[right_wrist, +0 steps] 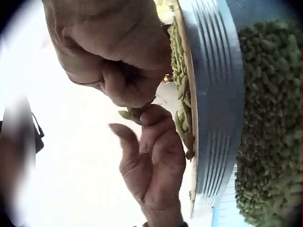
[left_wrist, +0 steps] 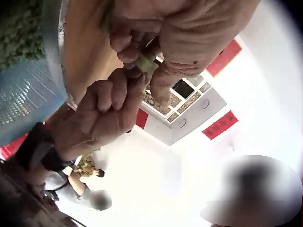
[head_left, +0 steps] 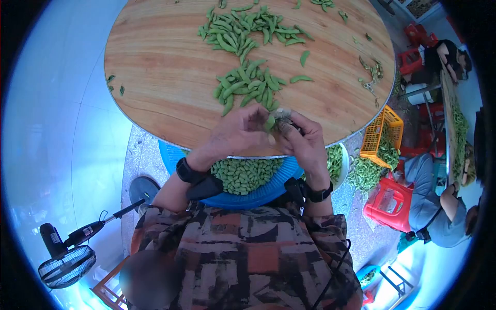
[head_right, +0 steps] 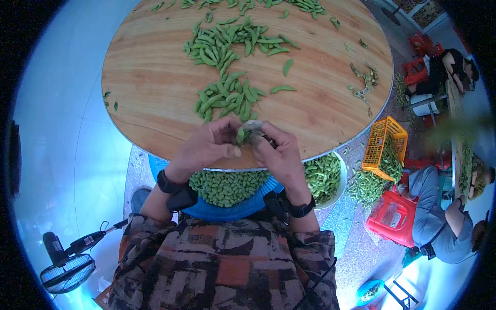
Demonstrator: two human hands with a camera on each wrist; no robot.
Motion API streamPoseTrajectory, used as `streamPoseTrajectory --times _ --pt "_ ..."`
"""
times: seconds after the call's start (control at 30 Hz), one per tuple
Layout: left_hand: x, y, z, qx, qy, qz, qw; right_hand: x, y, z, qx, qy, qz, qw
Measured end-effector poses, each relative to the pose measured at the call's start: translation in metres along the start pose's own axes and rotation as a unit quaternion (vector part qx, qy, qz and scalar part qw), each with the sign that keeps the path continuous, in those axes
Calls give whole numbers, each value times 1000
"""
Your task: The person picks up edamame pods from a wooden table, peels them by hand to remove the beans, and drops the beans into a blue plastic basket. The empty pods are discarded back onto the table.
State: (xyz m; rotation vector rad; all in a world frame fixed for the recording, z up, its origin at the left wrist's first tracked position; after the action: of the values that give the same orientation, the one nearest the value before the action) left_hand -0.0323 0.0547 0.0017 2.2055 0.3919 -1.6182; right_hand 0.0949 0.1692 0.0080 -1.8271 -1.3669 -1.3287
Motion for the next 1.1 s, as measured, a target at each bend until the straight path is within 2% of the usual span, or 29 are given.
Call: streamPoseTrajectory --times 0.03,0.07,0.1,0.13,0.17,0.23,0.27,0.3,0.33,0.37,0.43,0.47,0.5,0.53,0.57,0.63,0.73,0.8,0.83,0.9,0.93,1.0,1.03,1.1 --pt "5 -2 -1 0 0 1 1000 1 1 -3 -60 117 43 990" --pt "9 -3 0 -22 -85 -46 995 -1 2 -5 -59 117 42 990" --pt "6 -3 -1 -43 -169 -93 980 1 2 -7 -64 170 90 979" --pt "3 -2 -1 -43 -169 -94 980 3 3 -8 -68 222 138 963" --pt "-2 1 -2 -43 -200 -81 976 4 3 -8 -68 223 139 962" --pt "-19 5 -1 -43 -229 -69 970 4 3 -4 -64 110 65 990" --pt "-24 6 4 13 -171 9 985 4 2 1 -63 110 65 990" --pt "-25 8 5 69 -111 88 988 3 0 7 -19 20 34 999" --pt "-23 8 5 69 -112 88 987 2 -1 8 24 -70 3 997" --pt "-20 7 6 51 -68 62 994 1 0 7 25 -71 3 997" --pt "-17 6 3 32 -25 34 999 5 1 2 -62 1 26 998" --pt "-16 7 0 -1 64 47 997 3 -1 -1 -62 1 26 998" --pt "-13 8 -2 -33 153 60 986 3 -2 -3 -84 159 124 976" --pt "-11 9 -5 -33 154 61 986 5 -2 -6 -103 312 218 919" --pt "-11 10 -8 -26 162 38 986 4 -1 -8 -104 313 217 919" --pt "-8 11 -11 -19 172 17 985 -1 5 -8 -117 222 159 955" --pt "-6 14 -9 0 187 0 982 7 10 -12 -133 277 157 938" --pt "-9 20 -1 25 -9 71 997 6 12 -12 -131 299 163 931" --pt "-13 22 -1 24 -9 71 997 6 13 -12 -129 320 169 923" --pt "-21 26 0 15 -195 12 981 9 16 -13 -105 358 196 907" --pt "-22 27 0 13 -195 13 981 11 17 -16 -80 395 222 888" --pt "-29 29 -1 32 -298 -107 948 16 20 -22 -72 414 234 877" --pt "-31 31 -1 32 -298 -107 948 17 22 -25 -66 433 246 865" --pt "-34 35 -4 48 -386 -117 914 16 25 -28 -55 446 254 856"
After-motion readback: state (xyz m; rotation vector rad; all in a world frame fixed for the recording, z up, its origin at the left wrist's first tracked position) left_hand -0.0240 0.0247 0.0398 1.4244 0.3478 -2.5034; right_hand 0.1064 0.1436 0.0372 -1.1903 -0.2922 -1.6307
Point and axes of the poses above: each hand's wrist, its own y-axis away from the middle knuckle, its own z-axis out of the back of the hand, x = y × z, the point moved 2 cm from there along -y, towards the middle knuckle, and after that the axes turned 1 degree about -x, right-handed, at the moved point
